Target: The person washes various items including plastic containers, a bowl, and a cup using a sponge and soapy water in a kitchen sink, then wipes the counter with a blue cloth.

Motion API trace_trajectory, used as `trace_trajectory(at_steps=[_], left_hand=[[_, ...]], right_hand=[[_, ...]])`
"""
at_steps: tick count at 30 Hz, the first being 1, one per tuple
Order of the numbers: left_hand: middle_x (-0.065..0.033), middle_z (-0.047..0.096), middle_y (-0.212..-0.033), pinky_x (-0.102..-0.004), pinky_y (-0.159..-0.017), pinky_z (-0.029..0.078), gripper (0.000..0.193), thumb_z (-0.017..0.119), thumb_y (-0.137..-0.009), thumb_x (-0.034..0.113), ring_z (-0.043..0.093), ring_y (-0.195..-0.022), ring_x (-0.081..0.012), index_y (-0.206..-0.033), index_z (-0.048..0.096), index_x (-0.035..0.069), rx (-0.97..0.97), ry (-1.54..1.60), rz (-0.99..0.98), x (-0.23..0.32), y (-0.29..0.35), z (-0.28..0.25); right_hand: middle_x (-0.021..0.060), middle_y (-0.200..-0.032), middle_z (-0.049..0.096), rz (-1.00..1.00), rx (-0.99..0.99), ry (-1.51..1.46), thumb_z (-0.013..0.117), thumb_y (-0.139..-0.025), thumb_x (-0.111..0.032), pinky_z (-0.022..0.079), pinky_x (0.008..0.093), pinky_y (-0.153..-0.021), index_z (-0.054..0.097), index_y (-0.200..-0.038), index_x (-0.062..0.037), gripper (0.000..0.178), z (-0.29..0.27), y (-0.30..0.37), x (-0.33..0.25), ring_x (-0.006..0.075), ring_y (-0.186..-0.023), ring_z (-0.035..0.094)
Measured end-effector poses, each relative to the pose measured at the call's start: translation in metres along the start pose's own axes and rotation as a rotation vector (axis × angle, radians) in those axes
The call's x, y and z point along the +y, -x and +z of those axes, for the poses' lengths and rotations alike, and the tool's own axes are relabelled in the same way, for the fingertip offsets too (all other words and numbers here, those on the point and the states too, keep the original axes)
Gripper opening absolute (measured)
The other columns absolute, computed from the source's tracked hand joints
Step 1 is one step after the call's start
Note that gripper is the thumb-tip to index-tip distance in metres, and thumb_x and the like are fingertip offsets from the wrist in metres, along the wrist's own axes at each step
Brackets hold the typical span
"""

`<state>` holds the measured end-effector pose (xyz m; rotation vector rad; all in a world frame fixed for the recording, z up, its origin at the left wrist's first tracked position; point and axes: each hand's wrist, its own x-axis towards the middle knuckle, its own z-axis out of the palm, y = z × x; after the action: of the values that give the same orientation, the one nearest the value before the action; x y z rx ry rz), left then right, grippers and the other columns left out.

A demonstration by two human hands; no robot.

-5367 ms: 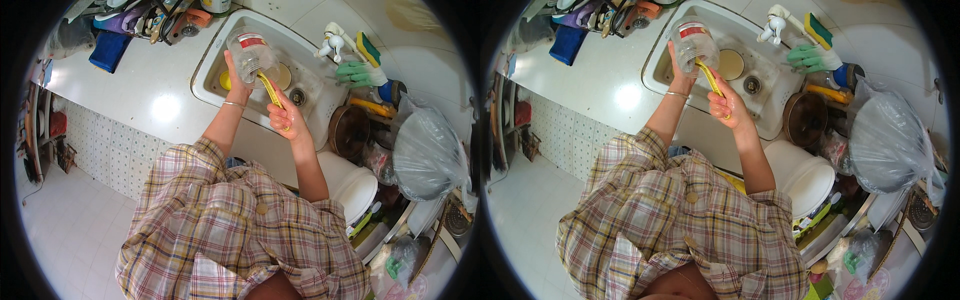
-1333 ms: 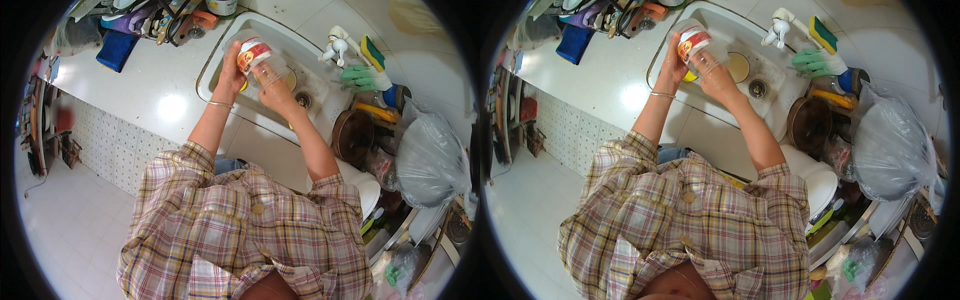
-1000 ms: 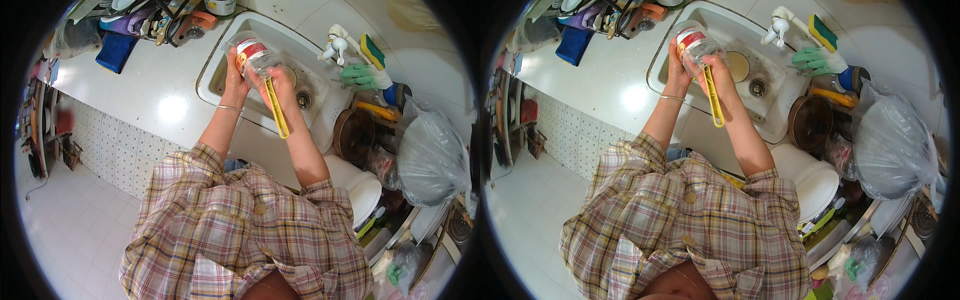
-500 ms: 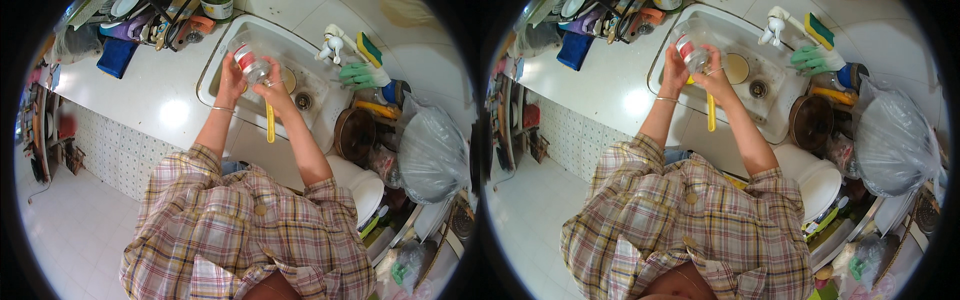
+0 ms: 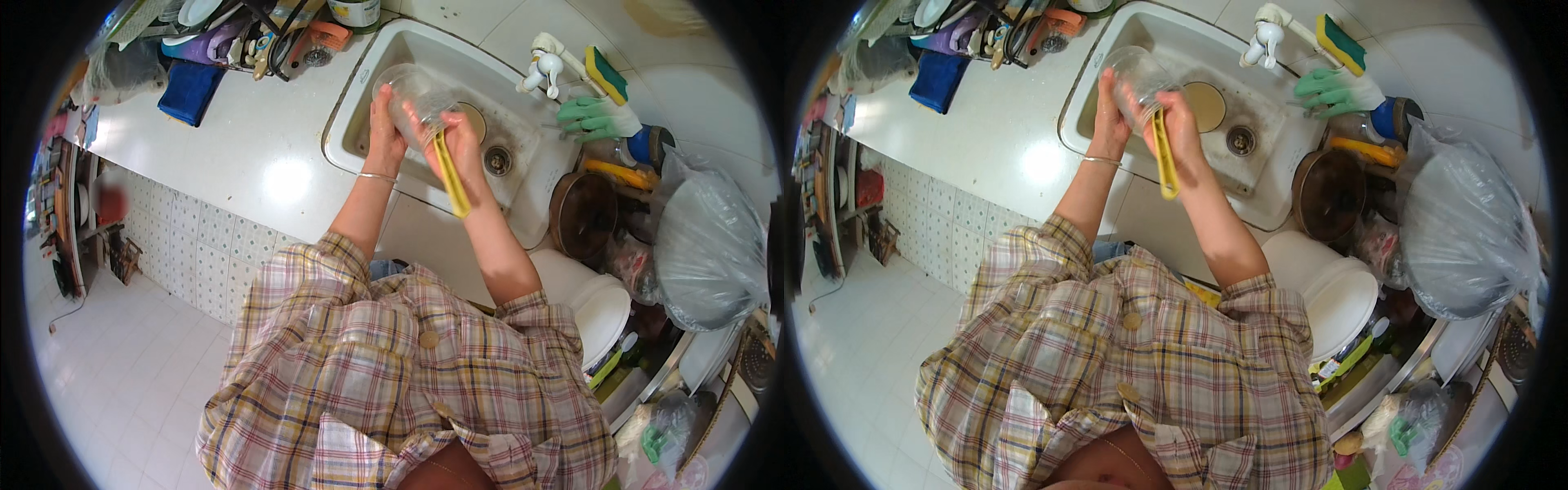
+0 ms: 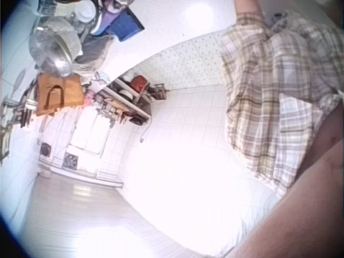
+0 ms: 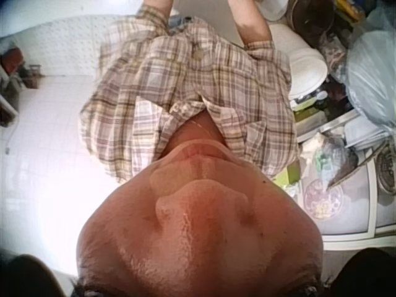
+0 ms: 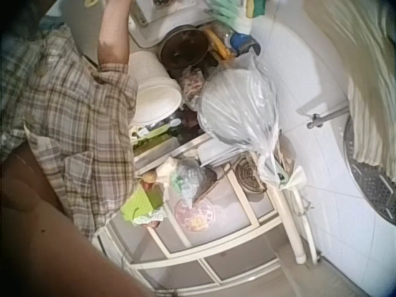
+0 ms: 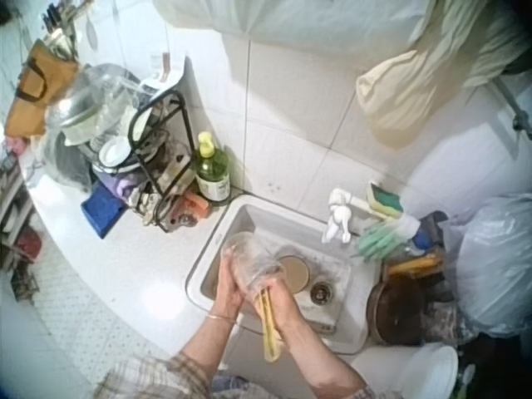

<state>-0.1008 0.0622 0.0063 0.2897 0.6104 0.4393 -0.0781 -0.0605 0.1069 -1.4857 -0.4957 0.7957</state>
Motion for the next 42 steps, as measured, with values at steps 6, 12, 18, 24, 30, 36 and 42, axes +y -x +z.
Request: trace_trajectory(at_steps=[6,12,18,24,30,36,42], left_hand=[[-0.0116,0.049,-0.107,-0.0385,-0.08,0.052,0.054,0.068,-0.079,0.032,0.055,-0.094,-0.025,-0.115,0.039,0.004,-0.021,-0.246,0.022,0.016,0.021,0.04],[-0.0164,0.054,-0.115,-0.0371,-0.087,0.049,0.059,0.058,-0.084,0.047,0.055,-0.105,-0.0258,-0.119,0.045,0.002,-0.17,-0.101,-0.163,0.025,0.037,0.044],[-0.0117,0.058,-0.112,-0.0373,-0.088,0.048,0.057,0.055,-0.086,0.048,0.058,-0.099,-0.0247,-0.122,0.047,0.004,-0.121,-0.045,-0.091,-0.002,0.026,0.04],[-0.0046,0.052,-0.085,-0.0286,-0.066,0.049,0.045,0.076,-0.074,0.025,0.054,-0.077,-0.0136,-0.098,0.041,0.008,-0.023,-0.306,-0.034,0.009,0.023,0.047],[-0.002,0.056,-0.09,-0.0267,-0.063,0.046,0.034,0.063,-0.086,0.034,0.053,-0.069,-0.0151,-0.108,0.053,0.011,0.066,-0.563,-0.11,0.014,0.034,0.061],[-0.0095,0.061,-0.108,-0.0367,-0.078,0.053,0.042,0.057,-0.089,0.037,0.062,-0.093,-0.0204,-0.113,0.053,0.003,-0.109,-0.074,-0.145,-0.01,0.013,0.022],[-0.0106,0.058,-0.097,-0.033,-0.064,0.053,0.068,0.071,-0.076,0.043,0.06,-0.077,-0.0194,-0.117,0.04,-0.001,0.17,-0.535,-0.155,-0.017,0.003,0.035]], right_hand=[[0.0156,-0.141,0.029,-0.004,-0.311,0.876,0.055,-0.069,0.0,0.036,0.0392,-0.102,0.034,-0.134,-0.0175,0.071,-0.013,0.011,-0.013,0.0346,-0.128,0.035],[0.0152,-0.141,0.029,0.035,-0.384,0.145,0.05,-0.069,0.004,0.039,0.039,-0.098,0.027,-0.141,-0.0226,0.079,-0.022,0.004,-0.015,0.0323,-0.128,0.034],[0.0143,-0.134,0.039,0.299,0.076,-0.473,0.048,-0.072,0.001,0.043,0.038,-0.094,0.031,-0.139,-0.0182,0.072,-0.004,-0.041,-0.002,0.029,-0.12,0.044],[0.0197,-0.107,0.048,-0.335,0.051,1.234,0.057,-0.079,-0.015,0.047,0.0437,-0.074,0.055,-0.105,-0.0073,0.028,-0.011,-0.046,0.027,0.0335,-0.09,0.054],[0.0152,-0.099,0.054,-0.392,0.125,1.061,0.058,-0.081,-0.013,0.049,0.0374,-0.07,0.055,-0.105,-0.0053,0.025,-0.037,-0.048,0.044,0.0315,-0.089,0.057],[0.0076,-0.107,0.056,0.364,0.073,-0.704,0.055,-0.084,-0.007,0.049,0.0296,-0.08,0.05,-0.121,-0.0111,0.037,-0.036,-0.066,0.063,0.0197,-0.099,0.055],[0.0081,-0.11,0.057,0.277,-0.136,0.134,0.043,-0.091,-0.026,0.045,0.0352,-0.087,0.052,-0.112,-0.0103,0.028,-0.049,-0.07,0.086,0.0223,-0.101,0.054]])
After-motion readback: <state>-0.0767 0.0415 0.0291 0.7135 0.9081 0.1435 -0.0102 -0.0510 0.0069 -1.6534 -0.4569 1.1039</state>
